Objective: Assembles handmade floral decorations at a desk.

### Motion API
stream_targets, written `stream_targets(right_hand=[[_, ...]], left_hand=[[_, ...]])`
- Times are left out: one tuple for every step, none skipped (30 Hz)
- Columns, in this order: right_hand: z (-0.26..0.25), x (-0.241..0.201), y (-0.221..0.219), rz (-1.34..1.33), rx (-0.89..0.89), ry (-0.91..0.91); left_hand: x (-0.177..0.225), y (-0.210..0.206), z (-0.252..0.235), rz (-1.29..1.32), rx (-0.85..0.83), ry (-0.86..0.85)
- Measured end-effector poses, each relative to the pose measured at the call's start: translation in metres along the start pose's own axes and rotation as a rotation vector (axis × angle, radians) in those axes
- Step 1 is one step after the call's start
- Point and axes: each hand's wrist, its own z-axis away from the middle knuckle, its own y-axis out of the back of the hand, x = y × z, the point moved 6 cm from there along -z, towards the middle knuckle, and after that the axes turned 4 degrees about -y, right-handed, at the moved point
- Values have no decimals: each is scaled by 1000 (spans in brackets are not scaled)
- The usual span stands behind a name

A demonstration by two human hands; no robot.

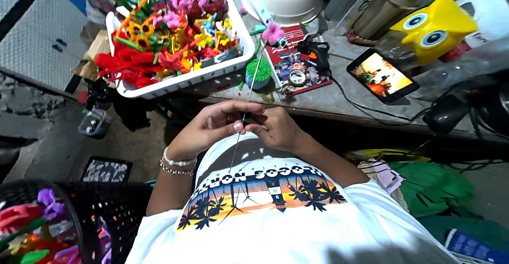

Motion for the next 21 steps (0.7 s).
stream_targets(right_hand=[[-1,1,1,2,3,5],[-2,2,2,9,4,-1],[-2,2,2,17,0,-16],[-2,3,3,21,-10,-34],[-2,3,3,15,-18,-49],[-2,3,3,-2,-28,-61],[-1,4,2,-21,-37,-65],[0,5,2,-35,-39,-63],[1,5,3,-44,-31,-57],[2,6,3,-46,-28,-52],[3,8,3,-47,-30,-54],[5,10,3,-48,-31,-58],[6,12,4,-53,-28,-63],[7,14,4,-65,-23,-64],[8,16,4,-79,-18,-67],[10,17,4,-91,-13,-72],[12,19,4,-102,-7,-77],[13,20,4,-112,1,-81],[14,22,4,-119,13,-85],[16,24,5,-122,28,-90],[17,27,6,-126,46,-95]], left_hand=[[-2,2,0,-11,6,8],[-4,4,1,-24,15,18],[-6,6,1,-38,22,26],[-6,6,2,-54,24,26],[-5,6,2,-81,11,14],[-3,5,3,-119,-11,-14],[-1,4,3,-160,-36,-51],[2,4,2,-199,-51,-89],[4,3,2,-230,-51,-122],[6,3,2,-264,-36,-145],[9,4,2,-303,-8,-160],[12,5,2,-351,27,-170],[14,6,1,-401,61,-178],[15,9,1,-443,99,-186],[16,11,1,-476,130,-192],[18,12,1,-497,150,-198],[20,13,1,-512,168,-204],[23,13,1,-527,181,-207],[26,13,2,-545,195,-214],[28,12,2,-563,211,-218],[30,12,3,-580,227,-223]])
